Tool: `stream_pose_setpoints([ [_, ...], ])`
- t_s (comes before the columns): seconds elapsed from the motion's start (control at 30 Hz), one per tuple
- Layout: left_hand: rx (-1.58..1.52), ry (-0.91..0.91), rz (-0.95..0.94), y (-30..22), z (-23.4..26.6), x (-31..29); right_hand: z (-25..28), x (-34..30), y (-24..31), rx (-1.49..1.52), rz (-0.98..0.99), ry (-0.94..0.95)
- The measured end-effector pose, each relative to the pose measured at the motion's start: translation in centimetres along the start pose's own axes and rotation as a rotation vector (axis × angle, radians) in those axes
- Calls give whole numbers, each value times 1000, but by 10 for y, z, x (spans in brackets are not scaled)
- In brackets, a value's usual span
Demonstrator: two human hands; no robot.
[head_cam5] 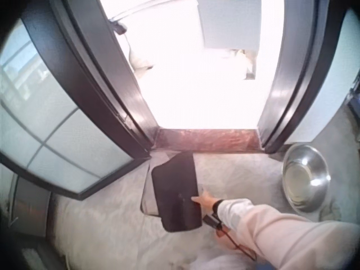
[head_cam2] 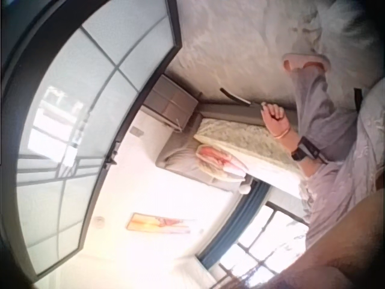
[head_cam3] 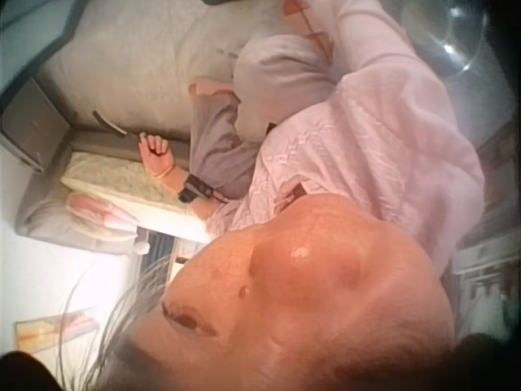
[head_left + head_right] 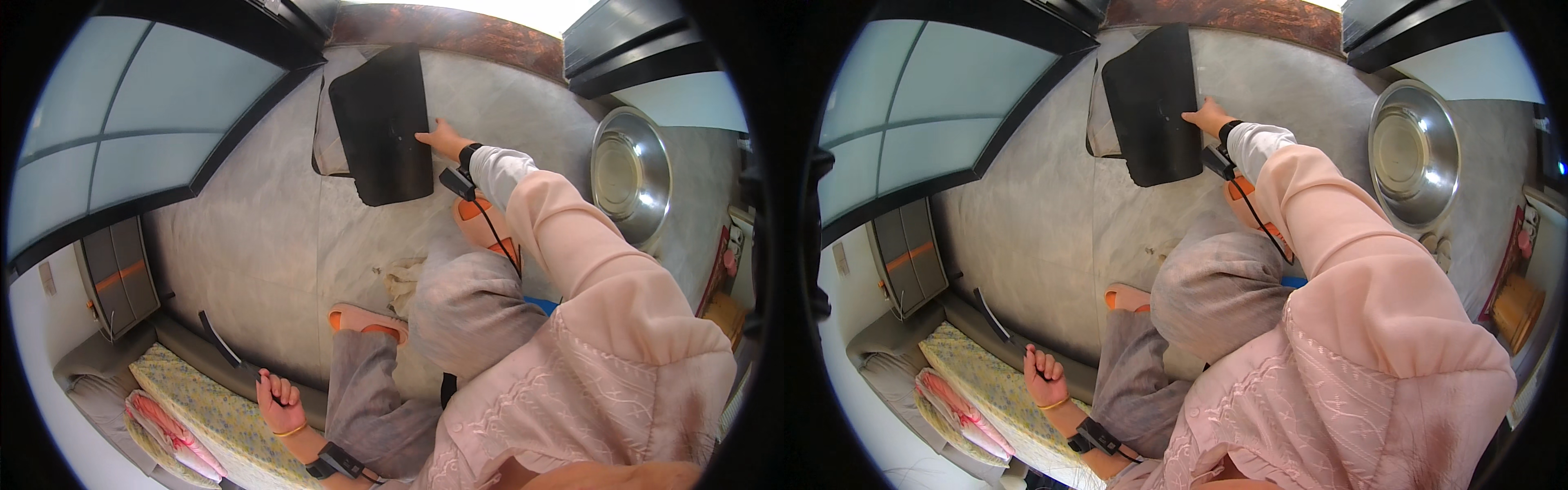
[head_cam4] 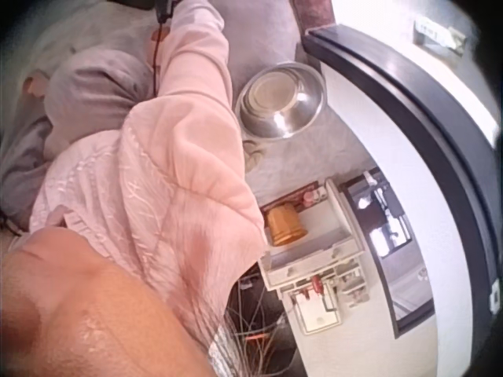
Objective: The person cleans a tiled floor in a bedroom using a cloth and a spray bottle. They move a small blue stool and a metal bowl to reach different areas, then wipe the floor with the cloth.
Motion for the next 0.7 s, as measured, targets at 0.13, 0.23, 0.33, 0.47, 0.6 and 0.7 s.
stream_pose_setpoints([
  [0.13, 10, 1, 1, -1, -3, 0, -27, 5, -1, 315, 31, 205],
  [0.23, 12, 6, -7, -2, -5, -1, -32, 6, 8, 433, 87, 207],
  [0.33, 9, 7, -20, -4, -4, -2, -26, 8, 20, 401, 55, 104],
  [0.47, -15, 59, -33, -5, -7, -1, -12, 7, 75, 285, 162, 0],
  [0.6, -29, 89, -54, -6, -14, 2, 27, -23, 154, 21, 359, 20],
  [0.7, -20, 81, -75, -8, -21, 3, 65, -67, 206, -145, 515, 53],
])
Point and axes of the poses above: each hand's wrist, its own x-axis towards the middle knuckle, its own z-axis out of the back of the hand, y = z × x, the point moved 7 cm from there along x, towards the middle knuckle, and after that the axes turned 14 degrees about y, right-handed, at the moved point
